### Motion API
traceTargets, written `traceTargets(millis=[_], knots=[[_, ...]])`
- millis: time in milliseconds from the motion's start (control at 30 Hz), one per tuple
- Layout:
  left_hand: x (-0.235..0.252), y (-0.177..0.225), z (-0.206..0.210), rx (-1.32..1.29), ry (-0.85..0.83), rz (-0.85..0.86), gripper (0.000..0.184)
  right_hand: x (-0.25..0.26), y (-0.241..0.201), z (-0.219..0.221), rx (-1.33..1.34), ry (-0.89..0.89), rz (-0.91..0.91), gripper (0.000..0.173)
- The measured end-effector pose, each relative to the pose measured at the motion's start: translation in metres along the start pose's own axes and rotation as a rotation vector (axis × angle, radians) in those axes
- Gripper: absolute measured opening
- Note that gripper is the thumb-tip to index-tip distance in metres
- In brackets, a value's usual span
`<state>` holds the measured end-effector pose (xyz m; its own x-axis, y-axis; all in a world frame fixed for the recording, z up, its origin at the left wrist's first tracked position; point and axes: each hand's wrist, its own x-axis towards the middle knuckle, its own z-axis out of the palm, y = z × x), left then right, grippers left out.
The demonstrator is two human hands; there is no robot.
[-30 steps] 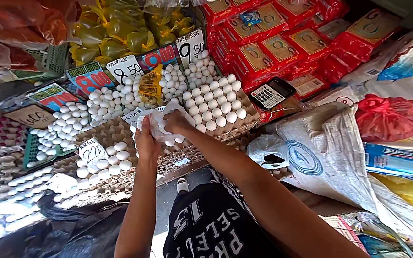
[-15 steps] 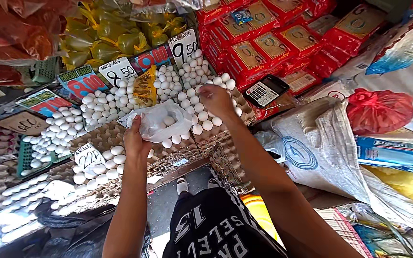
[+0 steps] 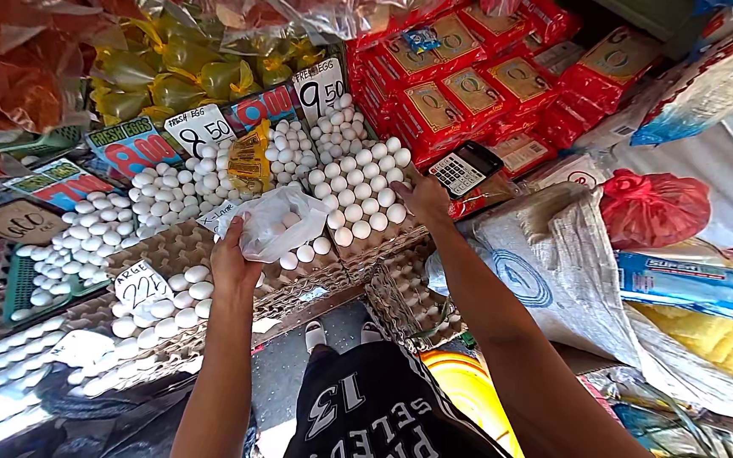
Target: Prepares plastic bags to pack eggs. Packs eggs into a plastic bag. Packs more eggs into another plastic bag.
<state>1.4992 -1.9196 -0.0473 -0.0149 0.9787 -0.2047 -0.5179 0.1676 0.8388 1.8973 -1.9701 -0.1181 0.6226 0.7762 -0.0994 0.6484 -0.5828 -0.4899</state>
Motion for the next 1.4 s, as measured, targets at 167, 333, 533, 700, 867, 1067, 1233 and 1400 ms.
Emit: traceTargets(millis=[167,333,533,700,867,1067,1233,1400], knots=[[-0.009,0.001,-0.007,0.036,-0.016,0.014,0.038,0.036,0.017,-0.036,0.991,-0.135,0.257,0.06],[-0.012,-0.005,-0.009,0.053,-0.078,0.013,0.041,0.096,0.009,-0.055,0.98,-0.268,0.309,0.044],[-0.024,-0.01,-0.006,0.082,-0.101,0.027,0.042,0.111,-0.031,-0.032,0.016,-0.24,0.078,0.08],[-0.034,-0.008,-0.008,0.11,-0.094,-0.015,0.042,0.119,-0.04,-0.03,-0.231,-0.241,-0.064,0.077],[-0.041,-0.008,-0.007,0.145,-0.128,-0.065,0.037,0.069,-0.082,-0.07,0.312,-0.251,-0.282,0.057],[-0.054,-0.02,0.005,0.028,-0.048,-0.133,0.04,-0.045,-0.194,-0.012,0.638,-0.985,-0.511,0.039],[-0.058,-0.032,-0.001,-0.022,-0.033,-0.066,0.039,-0.067,-0.22,0.051,0.566,-1.061,-0.314,0.043],[-0.051,-0.024,-0.011,-0.028,0.004,-0.051,0.034,-0.103,-0.218,0.085,0.305,-0.879,-0.723,0.031]])
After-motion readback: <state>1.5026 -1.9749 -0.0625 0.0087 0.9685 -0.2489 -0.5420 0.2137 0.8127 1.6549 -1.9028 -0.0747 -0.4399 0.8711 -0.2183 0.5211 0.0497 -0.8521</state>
